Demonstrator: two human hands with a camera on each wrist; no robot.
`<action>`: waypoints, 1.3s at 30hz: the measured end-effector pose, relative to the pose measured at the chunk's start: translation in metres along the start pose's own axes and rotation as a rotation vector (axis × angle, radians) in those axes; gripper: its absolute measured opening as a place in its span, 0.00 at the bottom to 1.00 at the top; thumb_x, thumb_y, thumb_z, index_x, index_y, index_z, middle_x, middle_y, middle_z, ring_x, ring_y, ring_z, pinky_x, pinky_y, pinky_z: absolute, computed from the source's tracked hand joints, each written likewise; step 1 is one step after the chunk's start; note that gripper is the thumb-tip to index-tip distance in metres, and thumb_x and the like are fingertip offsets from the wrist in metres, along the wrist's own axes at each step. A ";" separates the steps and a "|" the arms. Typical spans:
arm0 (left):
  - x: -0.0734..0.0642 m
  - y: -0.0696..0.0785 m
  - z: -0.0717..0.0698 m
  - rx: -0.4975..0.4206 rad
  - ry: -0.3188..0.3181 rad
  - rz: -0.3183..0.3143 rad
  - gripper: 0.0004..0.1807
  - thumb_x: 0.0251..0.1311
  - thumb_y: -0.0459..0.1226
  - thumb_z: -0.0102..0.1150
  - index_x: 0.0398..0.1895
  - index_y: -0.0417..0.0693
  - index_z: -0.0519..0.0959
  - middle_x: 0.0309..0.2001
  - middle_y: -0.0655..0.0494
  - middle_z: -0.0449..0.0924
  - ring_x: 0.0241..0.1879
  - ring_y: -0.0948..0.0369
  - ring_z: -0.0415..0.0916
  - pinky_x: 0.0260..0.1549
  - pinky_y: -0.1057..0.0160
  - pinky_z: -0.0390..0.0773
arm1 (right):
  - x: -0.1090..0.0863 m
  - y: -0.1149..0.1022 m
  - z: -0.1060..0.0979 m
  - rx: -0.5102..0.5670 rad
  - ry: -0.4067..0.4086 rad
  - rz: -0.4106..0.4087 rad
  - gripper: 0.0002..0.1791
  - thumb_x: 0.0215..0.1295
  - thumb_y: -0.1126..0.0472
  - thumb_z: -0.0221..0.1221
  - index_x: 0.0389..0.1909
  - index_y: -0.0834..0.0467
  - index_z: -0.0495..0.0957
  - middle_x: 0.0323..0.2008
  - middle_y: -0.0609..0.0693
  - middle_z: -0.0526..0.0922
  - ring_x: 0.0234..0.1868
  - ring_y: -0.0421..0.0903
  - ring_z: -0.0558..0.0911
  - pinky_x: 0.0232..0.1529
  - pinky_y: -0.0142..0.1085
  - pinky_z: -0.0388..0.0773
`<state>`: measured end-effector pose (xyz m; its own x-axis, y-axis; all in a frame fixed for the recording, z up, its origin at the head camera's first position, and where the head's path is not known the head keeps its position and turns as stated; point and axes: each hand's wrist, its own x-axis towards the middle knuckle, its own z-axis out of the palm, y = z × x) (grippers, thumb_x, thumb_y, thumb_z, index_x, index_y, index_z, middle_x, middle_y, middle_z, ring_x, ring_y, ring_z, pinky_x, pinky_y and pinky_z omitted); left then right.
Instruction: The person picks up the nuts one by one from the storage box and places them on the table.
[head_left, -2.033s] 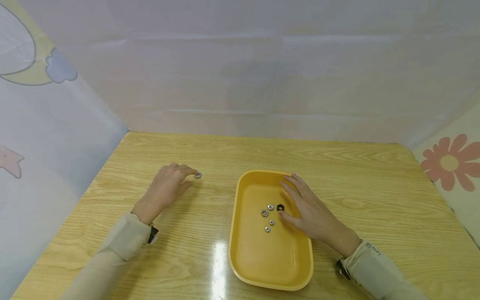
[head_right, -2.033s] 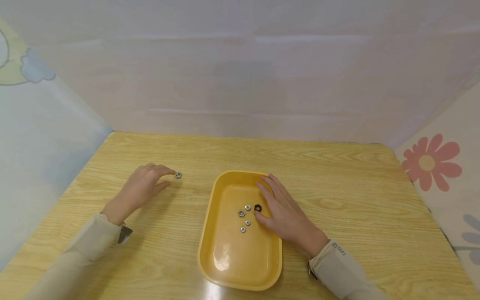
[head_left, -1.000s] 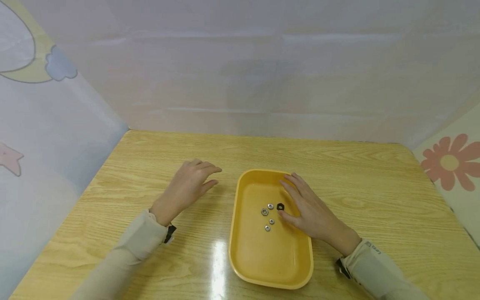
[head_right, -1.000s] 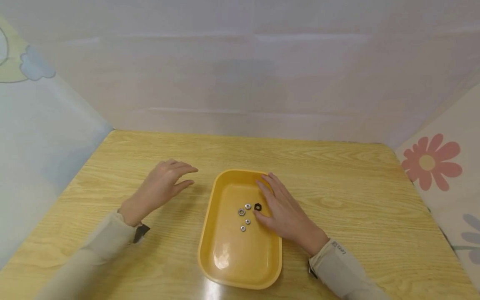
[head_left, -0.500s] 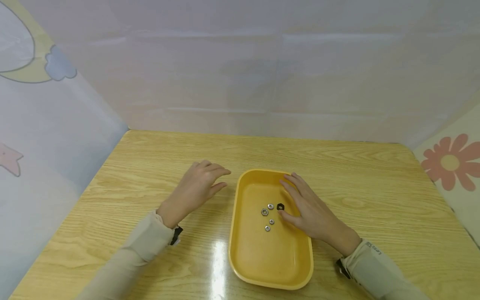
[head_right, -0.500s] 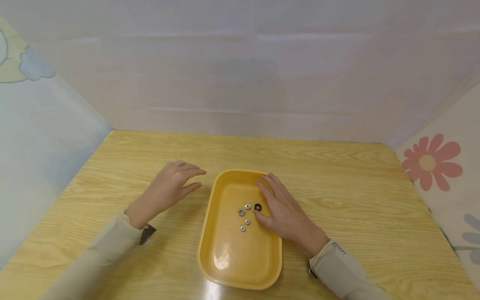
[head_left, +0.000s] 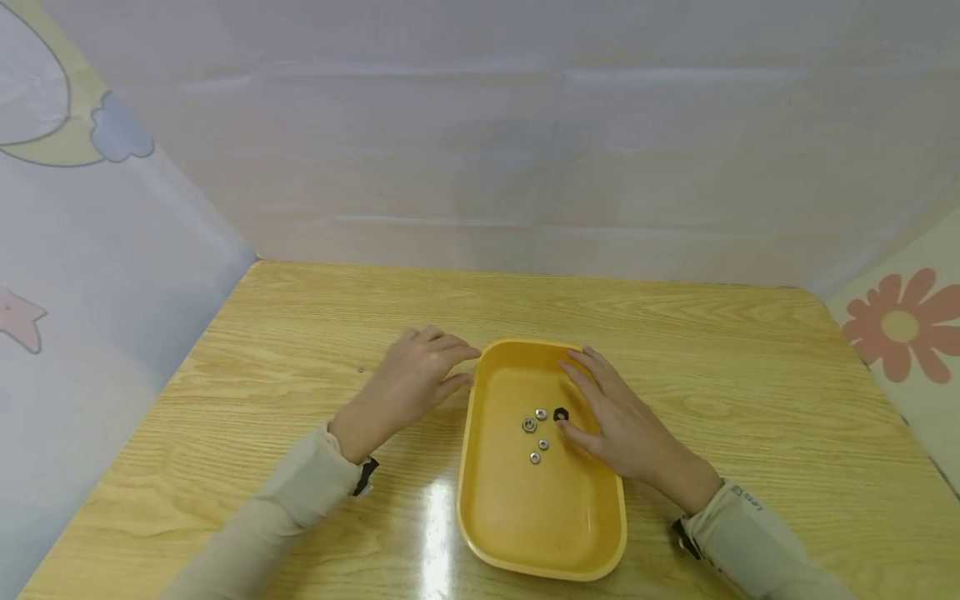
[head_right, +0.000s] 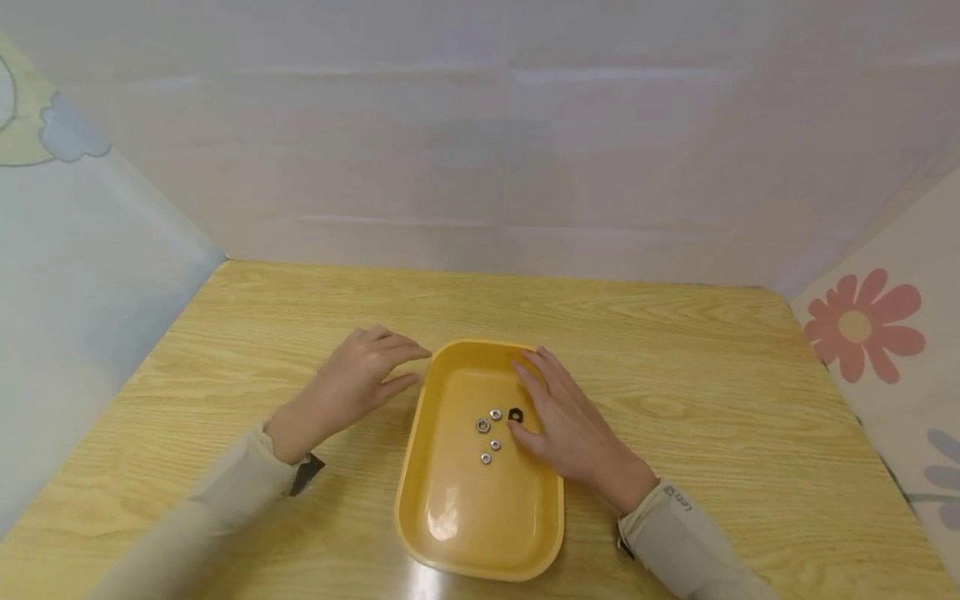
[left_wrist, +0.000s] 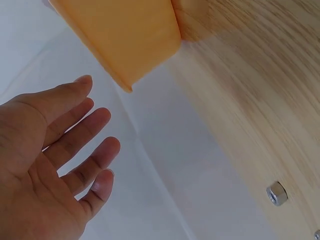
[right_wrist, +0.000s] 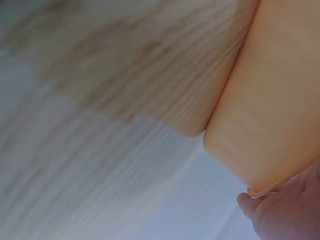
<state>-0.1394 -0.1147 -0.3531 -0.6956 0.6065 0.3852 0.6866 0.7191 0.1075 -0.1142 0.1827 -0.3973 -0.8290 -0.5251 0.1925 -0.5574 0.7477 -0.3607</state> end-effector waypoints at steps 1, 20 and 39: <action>0.001 0.001 0.001 -0.003 -0.004 0.004 0.18 0.55 0.41 0.71 0.50 0.50 0.85 0.48 0.57 0.87 0.47 0.56 0.80 0.41 0.59 0.76 | 0.000 0.000 0.000 0.001 -0.001 0.001 0.42 0.64 0.53 0.64 0.73 0.66 0.58 0.74 0.65 0.57 0.76 0.67 0.53 0.71 0.63 0.58; 0.013 0.024 0.013 -0.030 -0.109 0.023 0.17 0.60 0.42 0.68 0.53 0.54 0.84 0.51 0.60 0.86 0.50 0.59 0.77 0.45 0.61 0.74 | 0.000 0.000 0.000 0.014 -0.020 0.014 0.43 0.64 0.53 0.64 0.73 0.66 0.58 0.74 0.65 0.56 0.76 0.66 0.52 0.71 0.63 0.57; 0.018 0.034 0.024 -0.039 -0.138 0.098 0.17 0.60 0.43 0.67 0.53 0.54 0.84 0.51 0.60 0.86 0.51 0.59 0.78 0.50 0.59 0.75 | 0.000 -0.001 -0.001 0.011 -0.012 0.004 0.42 0.64 0.54 0.64 0.73 0.67 0.59 0.74 0.65 0.57 0.76 0.67 0.53 0.70 0.63 0.58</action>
<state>-0.1333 -0.0712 -0.3645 -0.6455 0.7158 0.2663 0.7583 0.6422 0.1119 -0.1139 0.1826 -0.3961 -0.8306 -0.5269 0.1802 -0.5535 0.7452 -0.3719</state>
